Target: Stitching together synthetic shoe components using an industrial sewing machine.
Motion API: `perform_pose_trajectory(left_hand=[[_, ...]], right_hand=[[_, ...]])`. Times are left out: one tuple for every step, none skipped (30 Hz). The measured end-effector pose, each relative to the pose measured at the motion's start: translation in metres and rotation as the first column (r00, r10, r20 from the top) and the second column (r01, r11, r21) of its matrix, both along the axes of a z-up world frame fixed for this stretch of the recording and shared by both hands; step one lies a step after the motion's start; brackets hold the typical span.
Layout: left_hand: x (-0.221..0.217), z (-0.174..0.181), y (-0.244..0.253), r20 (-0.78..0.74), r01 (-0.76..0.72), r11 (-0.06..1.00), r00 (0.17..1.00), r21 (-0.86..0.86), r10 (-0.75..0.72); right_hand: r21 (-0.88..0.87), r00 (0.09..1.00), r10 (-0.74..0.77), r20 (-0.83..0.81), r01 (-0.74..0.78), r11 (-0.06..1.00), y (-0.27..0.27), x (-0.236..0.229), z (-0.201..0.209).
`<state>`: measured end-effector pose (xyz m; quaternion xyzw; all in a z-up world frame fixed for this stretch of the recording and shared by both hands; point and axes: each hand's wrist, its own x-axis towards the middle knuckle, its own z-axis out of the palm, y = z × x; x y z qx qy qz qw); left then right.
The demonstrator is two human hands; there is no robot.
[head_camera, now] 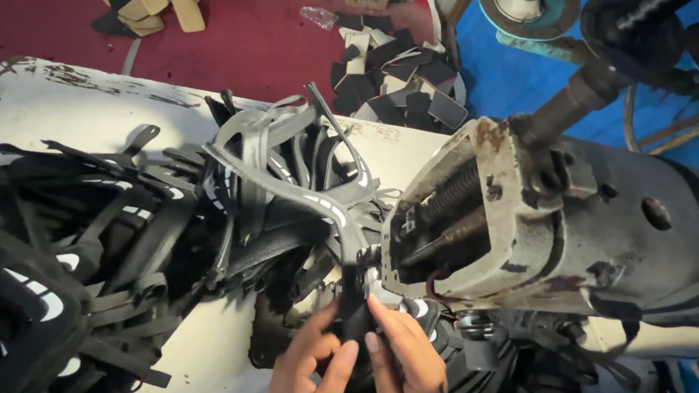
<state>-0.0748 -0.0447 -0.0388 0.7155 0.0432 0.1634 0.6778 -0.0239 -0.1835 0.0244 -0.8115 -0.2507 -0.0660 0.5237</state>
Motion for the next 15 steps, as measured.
perform_pose_trajectory(left_hand=[[0.006,0.014,0.003,0.076,0.031,0.999,0.997,0.011,-0.031],[0.011,0.019,0.004,0.081,0.029,0.999,0.996,0.015,-0.031],[0.016,0.024,0.004,-0.089,0.049,0.977,0.994,-0.206,-0.068],[0.019,0.029,0.004,-0.245,0.029,0.909,0.959,-0.417,-0.142],[0.024,0.032,0.005,-0.243,0.028,0.911,0.960,-0.412,-0.139],[0.028,0.036,0.008,-0.210,0.055,0.914,0.966,-0.402,-0.150],[0.030,0.040,0.013,-0.177,0.081,0.917,0.971,-0.390,-0.161],[0.033,0.044,0.013,-0.179,0.061,0.925,0.974,-0.374,-0.136],[0.035,0.049,0.015,-0.135,0.082,0.888,0.978,-0.453,-0.160],[0.037,0.053,0.018,-0.091,0.101,0.845,0.981,-0.525,-0.174],[0.040,0.051,0.022,-0.095,0.077,0.858,0.985,-0.508,-0.145],[0.042,0.048,0.027,-0.049,0.130,0.858,0.983,-0.497,-0.177],[0.045,0.045,0.032,-0.005,0.181,0.858,0.978,-0.481,-0.210],[0.043,0.051,0.039,-0.012,0.157,0.872,0.983,-0.464,-0.183],[0.042,0.057,0.046,-0.048,0.198,0.868,0.968,-0.455,-0.246]], right_hand=[[0.018,1.000,-0.008,0.017,0.008,1.000,0.002,-0.001,0.003],[0.022,1.000,-0.007,0.022,0.006,1.000,0.002,-0.002,0.005],[0.008,1.000,-0.026,0.012,0.026,1.000,0.002,-0.004,0.006],[-0.006,0.999,-0.044,0.001,0.044,0.999,0.002,-0.007,0.008],[-0.001,0.999,-0.042,0.004,0.042,0.999,0.000,-0.008,0.007],[0.007,1.000,-0.028,-0.008,0.028,1.000,0.001,-0.010,0.007],[0.015,1.000,-0.013,-0.019,0.014,1.000,0.003,-0.012,0.007],[0.032,1.000,0.010,-0.018,-0.009,0.999,0.004,-0.015,0.006],[-0.004,0.998,0.009,0.054,-0.009,1.000,0.005,-0.017,0.005],[-0.036,0.992,0.015,0.126,-0.010,0.999,0.009,-0.020,0.003],[-0.017,0.991,0.040,0.126,-0.039,0.999,0.002,-0.025,-0.019],[-0.044,0.996,0.004,0.094,0.000,0.999,-0.004,-0.031,-0.042],[-0.073,0.998,-0.032,0.062,0.036,0.997,-0.010,-0.034,-0.065],[-0.053,0.998,-0.006,0.059,0.010,0.999,-0.024,-0.015,-0.151],[0.030,0.980,0.038,-0.198,-0.032,0.999,-0.050,-0.013,-0.235]])
